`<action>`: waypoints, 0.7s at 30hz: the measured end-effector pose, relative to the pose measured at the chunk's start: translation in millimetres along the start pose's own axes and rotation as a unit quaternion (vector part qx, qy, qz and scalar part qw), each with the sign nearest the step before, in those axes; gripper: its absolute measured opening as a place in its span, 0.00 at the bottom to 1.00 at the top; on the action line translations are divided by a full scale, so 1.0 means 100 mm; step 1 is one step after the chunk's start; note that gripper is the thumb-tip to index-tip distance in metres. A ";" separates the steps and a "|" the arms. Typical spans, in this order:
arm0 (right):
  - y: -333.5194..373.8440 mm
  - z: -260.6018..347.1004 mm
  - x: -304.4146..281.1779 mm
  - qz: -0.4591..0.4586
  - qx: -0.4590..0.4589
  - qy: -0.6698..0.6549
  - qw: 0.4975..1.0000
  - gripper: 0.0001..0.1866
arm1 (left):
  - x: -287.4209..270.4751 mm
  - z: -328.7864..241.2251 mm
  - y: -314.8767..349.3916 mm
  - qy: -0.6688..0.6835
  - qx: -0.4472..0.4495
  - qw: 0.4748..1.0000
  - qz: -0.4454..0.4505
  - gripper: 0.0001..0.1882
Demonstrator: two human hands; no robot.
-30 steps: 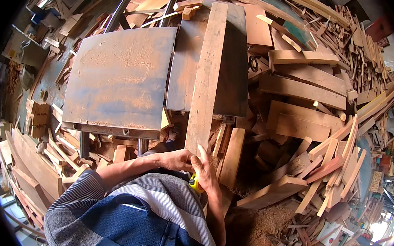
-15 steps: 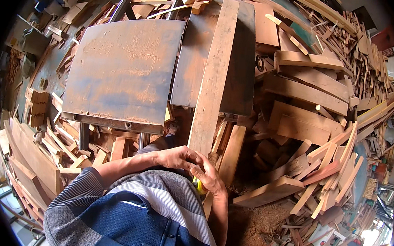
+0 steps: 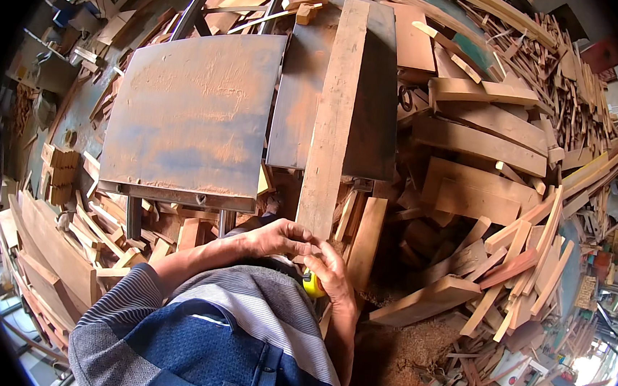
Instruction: The person uses a measuring tape to measure several pieces of wood in a workshop. They place each wood plank on a workbench, extend the tape along its length, and then move the measured pieces into a large pile of lumber.
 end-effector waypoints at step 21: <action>0.62 -0.32 -0.77 -0.280 -0.085 0.165 0.942 0.10 | -0.57 -0.08 -0.13 0.077 0.062 0.970 -0.224 0.10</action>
Point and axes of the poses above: each hand's wrist, its own y-axis away from the middle knuckle, its own x-axis out of the palm, z = x × y, the point moved 1 cm from there along -y, towards the middle knuckle, and after that the axes turned 5 degrees about -x, right-handed, at the moved point
